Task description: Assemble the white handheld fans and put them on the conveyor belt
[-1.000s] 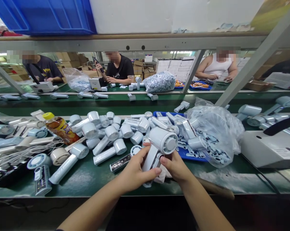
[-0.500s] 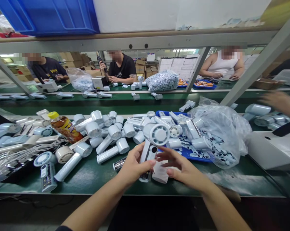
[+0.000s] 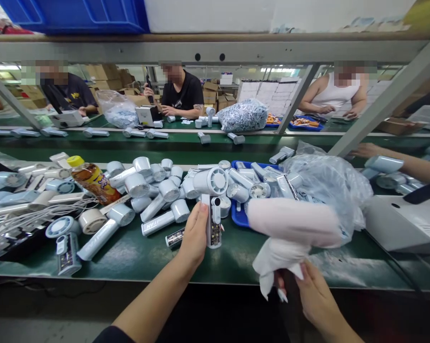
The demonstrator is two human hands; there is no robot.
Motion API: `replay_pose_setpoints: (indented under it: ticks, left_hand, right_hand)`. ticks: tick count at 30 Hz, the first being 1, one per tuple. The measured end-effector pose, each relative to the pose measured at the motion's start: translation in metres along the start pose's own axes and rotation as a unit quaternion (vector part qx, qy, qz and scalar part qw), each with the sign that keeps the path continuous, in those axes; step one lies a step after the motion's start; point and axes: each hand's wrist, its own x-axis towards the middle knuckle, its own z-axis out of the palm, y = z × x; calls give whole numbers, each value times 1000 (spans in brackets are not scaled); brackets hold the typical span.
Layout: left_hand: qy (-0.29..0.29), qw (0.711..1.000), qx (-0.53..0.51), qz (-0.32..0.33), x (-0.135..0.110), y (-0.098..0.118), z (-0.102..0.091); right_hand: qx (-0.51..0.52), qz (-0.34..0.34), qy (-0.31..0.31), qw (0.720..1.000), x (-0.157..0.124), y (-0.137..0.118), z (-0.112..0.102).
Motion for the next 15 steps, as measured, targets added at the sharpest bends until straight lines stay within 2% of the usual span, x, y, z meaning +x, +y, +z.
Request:
replay_pose_setpoints:
  ticks: [2,4,6,8,11,13,15]
  left_hand:
    - [1,1000,18,8,-3,2,4]
    - [7,999,41,32,-4,6,7]
    - [19,995,69,64,-3,9,7]
    - [31,991,97,83,-1,11,5]
    - [35,988,112,99,1,7,1]
    - [26,990,94,103,2,2,0]
    - [10,993,65,97,3,-1,-1]
  right_hand:
    - [69,29,9,997,-1,-7,18]
    - [71,39,-10,997,0,-9,34]
    - [80,36,-16,996,0,-8,42]
    - [103,6,16,995,0,-4,44]
    - [23,-58,31,998,0,-2,42]
    - [-58,-67,13,996,1,-3,40]
    - [-75,-59,20,995,2,-7,38]
